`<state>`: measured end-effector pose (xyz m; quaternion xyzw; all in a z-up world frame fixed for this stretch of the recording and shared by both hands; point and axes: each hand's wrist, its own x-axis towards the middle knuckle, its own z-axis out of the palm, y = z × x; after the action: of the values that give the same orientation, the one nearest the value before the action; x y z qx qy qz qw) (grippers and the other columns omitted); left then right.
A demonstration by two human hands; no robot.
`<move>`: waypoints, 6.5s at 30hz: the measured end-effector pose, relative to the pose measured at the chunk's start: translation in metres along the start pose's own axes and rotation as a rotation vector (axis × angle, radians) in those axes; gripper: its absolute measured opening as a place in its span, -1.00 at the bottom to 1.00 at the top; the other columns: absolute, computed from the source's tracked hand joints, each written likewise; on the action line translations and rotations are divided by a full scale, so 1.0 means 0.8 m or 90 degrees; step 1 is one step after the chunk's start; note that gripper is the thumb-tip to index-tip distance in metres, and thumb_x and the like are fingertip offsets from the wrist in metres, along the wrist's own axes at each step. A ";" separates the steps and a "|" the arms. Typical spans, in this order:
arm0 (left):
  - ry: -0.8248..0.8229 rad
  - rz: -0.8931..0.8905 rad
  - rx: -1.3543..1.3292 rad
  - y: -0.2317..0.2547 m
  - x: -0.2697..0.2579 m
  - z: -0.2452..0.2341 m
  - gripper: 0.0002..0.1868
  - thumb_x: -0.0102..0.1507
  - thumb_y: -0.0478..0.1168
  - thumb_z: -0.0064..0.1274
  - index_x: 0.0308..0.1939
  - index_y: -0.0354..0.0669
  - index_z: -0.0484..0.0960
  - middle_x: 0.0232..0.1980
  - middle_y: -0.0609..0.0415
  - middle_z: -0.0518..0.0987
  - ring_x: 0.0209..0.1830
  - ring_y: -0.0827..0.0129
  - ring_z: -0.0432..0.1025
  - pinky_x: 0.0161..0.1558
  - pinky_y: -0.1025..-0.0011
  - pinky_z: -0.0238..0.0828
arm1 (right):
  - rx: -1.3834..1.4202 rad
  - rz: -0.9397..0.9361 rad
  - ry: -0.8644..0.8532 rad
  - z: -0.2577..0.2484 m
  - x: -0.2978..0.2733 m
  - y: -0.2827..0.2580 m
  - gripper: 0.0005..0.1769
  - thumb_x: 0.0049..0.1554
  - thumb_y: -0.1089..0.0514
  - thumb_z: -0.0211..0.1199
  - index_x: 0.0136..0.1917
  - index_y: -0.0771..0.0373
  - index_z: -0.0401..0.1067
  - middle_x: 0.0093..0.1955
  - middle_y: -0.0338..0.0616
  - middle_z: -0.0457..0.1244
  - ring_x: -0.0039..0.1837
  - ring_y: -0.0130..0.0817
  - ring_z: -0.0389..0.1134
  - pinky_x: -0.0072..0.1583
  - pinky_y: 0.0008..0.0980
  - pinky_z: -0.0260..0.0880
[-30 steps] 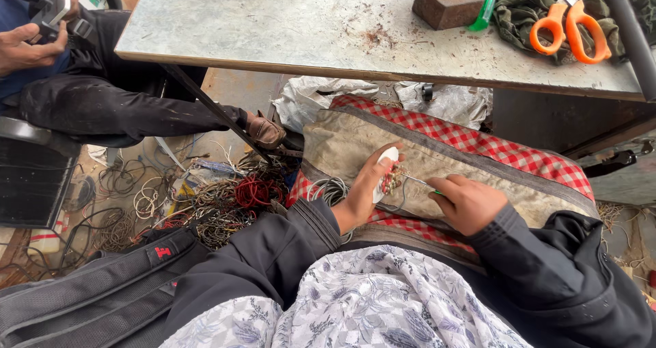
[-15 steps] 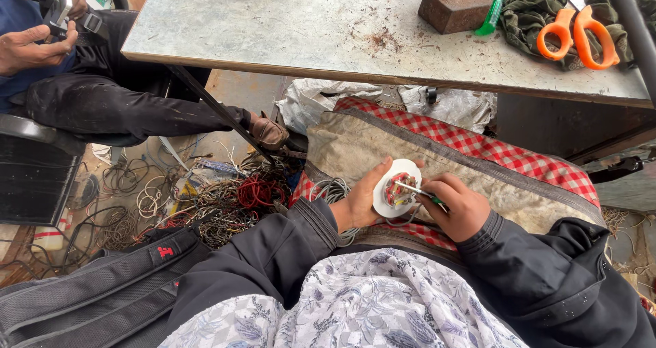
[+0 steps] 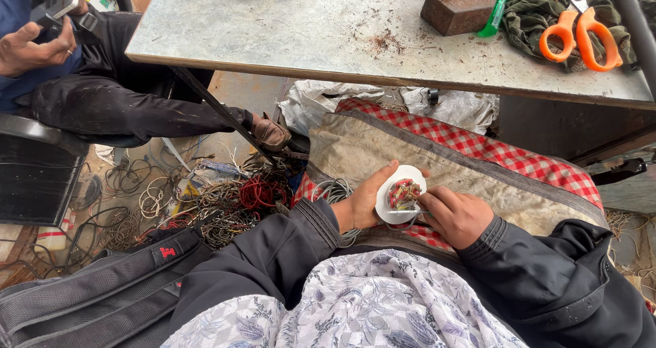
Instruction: The person holds a small white circular electrical component with exposed wires and uses a screwdriver to adjust internal connections. The person repeatedly tightens and loosens screws while manipulating the wires with their fingers.
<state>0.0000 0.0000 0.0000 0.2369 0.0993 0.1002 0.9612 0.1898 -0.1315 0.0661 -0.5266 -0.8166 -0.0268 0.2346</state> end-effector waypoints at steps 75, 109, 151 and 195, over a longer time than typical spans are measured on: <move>0.084 0.117 0.016 0.025 -0.009 0.021 -0.12 0.38 0.44 -0.20 0.56 -0.08 0.23 0.19 -0.02 0.50 0.19 0.25 0.47 0.20 0.11 0.50 | 0.477 0.498 -0.118 0.027 -0.020 0.029 -0.53 0.19 0.14 0.22 0.36 0.20 0.35 -0.25 -0.21 0.37 -0.33 -0.50 0.33 -0.24 -0.41 0.39; 0.084 0.198 0.037 0.042 -0.011 0.026 -0.12 0.34 0.37 -0.04 0.57 -0.06 0.24 0.39 -0.07 0.45 0.32 0.25 0.40 0.35 0.13 0.38 | 0.710 0.482 -0.132 -0.006 -0.019 0.025 -0.51 0.31 0.12 0.00 0.48 0.23 0.28 -0.45 -0.30 0.13 -0.44 -0.60 0.10 -0.37 -0.48 0.13; 0.138 0.242 0.118 0.024 -0.005 0.010 -0.16 0.34 0.35 -0.10 0.56 -0.01 0.18 0.37 -0.02 0.39 0.34 0.28 0.33 0.33 0.22 0.38 | 0.816 0.624 -0.153 0.024 -0.021 0.012 -0.50 0.32 0.03 -0.06 0.47 0.18 0.30 -0.46 -0.26 0.13 -0.48 -0.56 0.06 -0.45 -0.47 0.06; 0.086 0.165 0.089 0.021 -0.009 0.014 -0.23 0.38 0.25 -0.11 0.54 -0.14 0.26 0.37 -0.12 0.45 0.25 0.26 0.44 0.22 0.24 0.50 | 0.036 0.288 -0.102 -0.037 -0.016 0.006 -0.54 0.17 0.01 0.24 0.34 0.00 0.46 -0.14 -0.09 0.37 -0.13 -0.04 0.43 -0.14 -0.15 0.43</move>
<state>-0.0063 0.0080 0.0185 0.3068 0.1392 0.2317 0.9126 0.2093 -0.1489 0.0861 -0.6896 -0.6946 0.0910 0.1836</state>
